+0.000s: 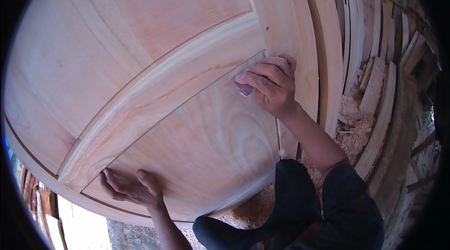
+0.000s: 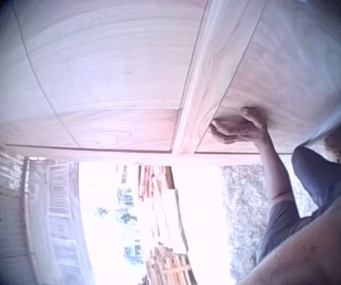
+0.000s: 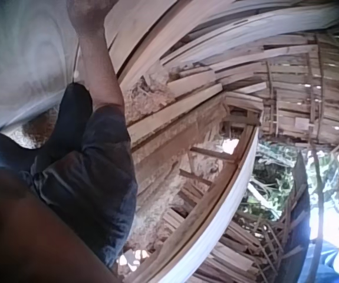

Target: The person sands the surface and recessed panels of a wooden door using a piece of sandpaper held by hand, moving it across various sections of the wood.

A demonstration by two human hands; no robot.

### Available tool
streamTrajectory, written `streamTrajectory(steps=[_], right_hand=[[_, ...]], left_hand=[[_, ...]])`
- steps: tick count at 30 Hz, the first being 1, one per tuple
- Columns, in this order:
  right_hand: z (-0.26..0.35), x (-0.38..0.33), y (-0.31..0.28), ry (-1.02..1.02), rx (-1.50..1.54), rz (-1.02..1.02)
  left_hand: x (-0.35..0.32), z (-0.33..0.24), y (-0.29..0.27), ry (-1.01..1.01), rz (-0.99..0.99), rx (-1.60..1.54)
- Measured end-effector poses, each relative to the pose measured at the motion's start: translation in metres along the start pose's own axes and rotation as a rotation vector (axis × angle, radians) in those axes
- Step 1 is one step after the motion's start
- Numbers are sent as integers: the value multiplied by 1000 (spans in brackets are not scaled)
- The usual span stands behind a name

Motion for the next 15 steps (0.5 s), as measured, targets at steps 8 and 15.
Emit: streamTrajectory(steps=[8, 15], right_hand=[[17, 5, 9, 14, -139, -160], [12, 1, 9, 67, -12, -104]], left_hand=[[-2, 2, -1, 18, 21, 15], [0, 2, -1, 31, 12, 36]])
Point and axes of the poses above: each hand's wrist, its own x-axis towards the middle knuckle, its own y-axis out of the palm, z = x × y, the point moved 1 cm from there along x, towards the middle knuckle, and after that the axes turned 4 degrees about x, right-handed, at the moved point
